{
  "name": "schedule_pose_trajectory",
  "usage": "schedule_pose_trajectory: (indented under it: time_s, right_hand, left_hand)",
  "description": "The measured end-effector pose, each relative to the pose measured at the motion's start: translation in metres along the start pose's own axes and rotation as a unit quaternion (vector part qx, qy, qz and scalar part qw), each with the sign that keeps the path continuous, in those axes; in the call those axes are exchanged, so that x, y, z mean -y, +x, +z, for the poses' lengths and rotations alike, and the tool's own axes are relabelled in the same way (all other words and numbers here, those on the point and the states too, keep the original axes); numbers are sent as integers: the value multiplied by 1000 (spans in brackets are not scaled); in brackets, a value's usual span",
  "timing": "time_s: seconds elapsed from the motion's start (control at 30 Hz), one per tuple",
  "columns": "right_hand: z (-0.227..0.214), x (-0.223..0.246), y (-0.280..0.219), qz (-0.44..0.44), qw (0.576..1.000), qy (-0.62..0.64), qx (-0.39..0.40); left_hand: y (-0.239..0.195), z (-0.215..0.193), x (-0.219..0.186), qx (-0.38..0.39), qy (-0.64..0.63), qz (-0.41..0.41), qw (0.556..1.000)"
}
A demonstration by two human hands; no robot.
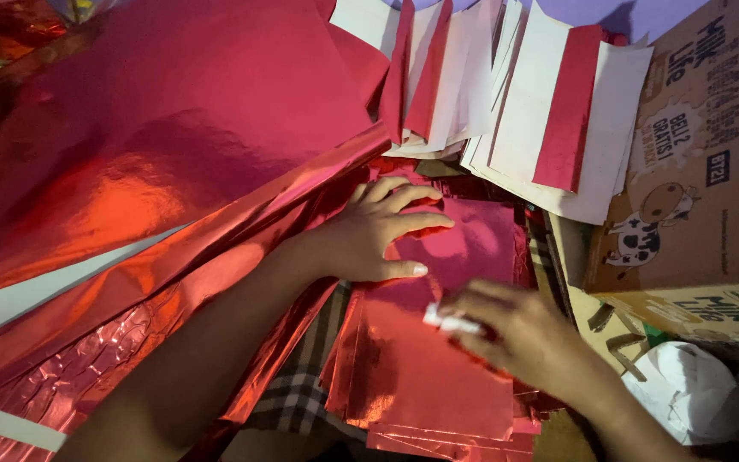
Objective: The person wipes the surface of stacked red metallic foil sheets using a small white cloth. They repeatedly rub the top sheet, then pick up a white paper insert and place it on the stack before continuing to wipe the foil surface.
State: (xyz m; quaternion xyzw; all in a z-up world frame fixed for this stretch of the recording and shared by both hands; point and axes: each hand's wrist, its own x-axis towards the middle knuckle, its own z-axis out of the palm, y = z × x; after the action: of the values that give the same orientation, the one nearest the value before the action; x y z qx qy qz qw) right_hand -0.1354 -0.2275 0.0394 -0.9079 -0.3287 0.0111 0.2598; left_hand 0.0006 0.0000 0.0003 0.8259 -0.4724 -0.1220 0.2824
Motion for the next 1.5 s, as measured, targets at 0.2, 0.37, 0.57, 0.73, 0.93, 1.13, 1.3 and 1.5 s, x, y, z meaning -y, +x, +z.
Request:
schedule_pose_trajectory:
  time_s: [0.2, 0.37, 0.57, 0.73, 0.93, 1.13, 1.3, 1.5]
  right_hand:
    - [5, 25, 0, -31, 989, 102, 102]
    - [-5, 6, -5, 49, 996, -40, 64]
    - [-15, 22, -8, 10, 985, 58, 161]
    - [-33, 9, -11, 65, 961, 118, 243]
    - [-42, 16, -8, 67, 953, 147, 255]
    - [-45, 4, -13, 112, 964, 25, 239]
    - [-36, 1, -23, 103, 946, 110, 287]
    - [-33, -22, -10, 170, 970, -171, 9]
  left_hand:
    - [0, -4, -2, 10, -21, -6, 1000]
    - [0, -2, 0, 13, -16, -13, 1000]
    - [0, -3, 1, 10, -17, -5, 1000]
    - [2, -1, 1, 19, -10, 1, 1000]
    - [1, -1, 0, 7, 0, 12, 1000]
    - [2, -1, 0, 3, 5, 12, 1000]
    - [2, -2, -1, 10, 2, 3, 1000]
    - [-1, -3, 1, 35, 15, 29, 999]
